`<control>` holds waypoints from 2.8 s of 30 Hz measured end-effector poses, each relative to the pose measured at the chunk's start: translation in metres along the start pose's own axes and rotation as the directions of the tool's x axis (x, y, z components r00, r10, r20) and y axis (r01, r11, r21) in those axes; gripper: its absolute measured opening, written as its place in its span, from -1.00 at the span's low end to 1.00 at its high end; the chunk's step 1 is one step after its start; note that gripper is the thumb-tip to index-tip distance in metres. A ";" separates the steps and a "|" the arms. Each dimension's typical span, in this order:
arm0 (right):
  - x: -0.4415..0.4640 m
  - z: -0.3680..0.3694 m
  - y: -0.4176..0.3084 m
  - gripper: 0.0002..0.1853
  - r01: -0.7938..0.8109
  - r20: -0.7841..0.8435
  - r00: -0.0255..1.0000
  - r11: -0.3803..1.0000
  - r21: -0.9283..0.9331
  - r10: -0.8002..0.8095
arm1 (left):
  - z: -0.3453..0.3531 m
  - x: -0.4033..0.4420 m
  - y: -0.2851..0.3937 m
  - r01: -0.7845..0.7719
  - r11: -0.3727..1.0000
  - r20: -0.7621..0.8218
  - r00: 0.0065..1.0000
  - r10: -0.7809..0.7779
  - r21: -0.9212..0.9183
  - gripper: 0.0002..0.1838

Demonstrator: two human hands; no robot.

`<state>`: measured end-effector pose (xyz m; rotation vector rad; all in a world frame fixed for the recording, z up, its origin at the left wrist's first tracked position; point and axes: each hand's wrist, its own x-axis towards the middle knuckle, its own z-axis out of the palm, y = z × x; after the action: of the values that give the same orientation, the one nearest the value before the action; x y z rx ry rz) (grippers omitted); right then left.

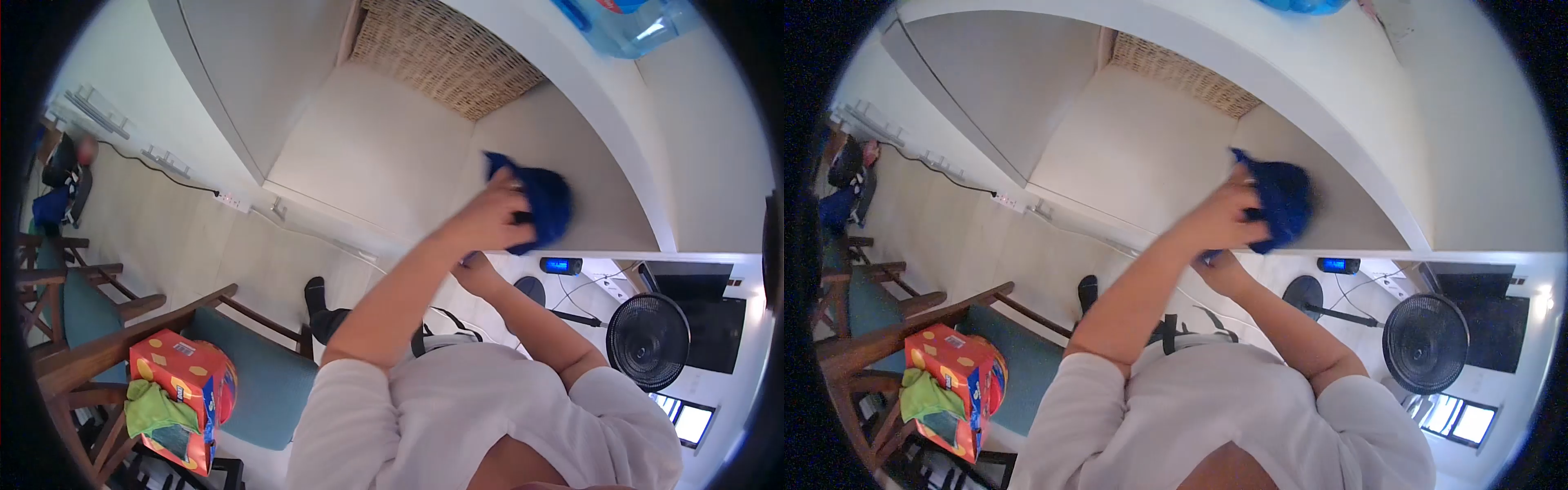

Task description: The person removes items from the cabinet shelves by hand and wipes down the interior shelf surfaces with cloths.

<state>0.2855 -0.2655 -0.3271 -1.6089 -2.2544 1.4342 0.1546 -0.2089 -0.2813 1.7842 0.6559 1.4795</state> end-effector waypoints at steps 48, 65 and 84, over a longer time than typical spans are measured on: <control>0.026 -0.012 0.007 -0.55 0.142 0.506 0.862 0.969 -0.200 -0.022 | 0.030 -0.056 -0.135 0.648 0.718 0.058 0.731 -0.680 0.256 -0.69; -0.009 -0.022 -0.019 -0.62 0.245 0.346 0.925 0.944 -0.221 -0.159 | 0.044 -0.028 -0.188 0.572 0.682 0.096 0.730 -0.677 0.455 -0.51; -0.092 -0.120 -0.130 -0.73 0.032 0.148 0.743 -0.186 -0.982 -0.653 | 0.034 -0.004 -0.153 0.616 0.675 0.049 0.723 -0.689 0.405 -0.58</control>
<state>0.2917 -0.2626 -0.1280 -0.6967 -2.9929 -1.1759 0.1958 -0.1244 -0.4072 1.6488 1.3700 0.6936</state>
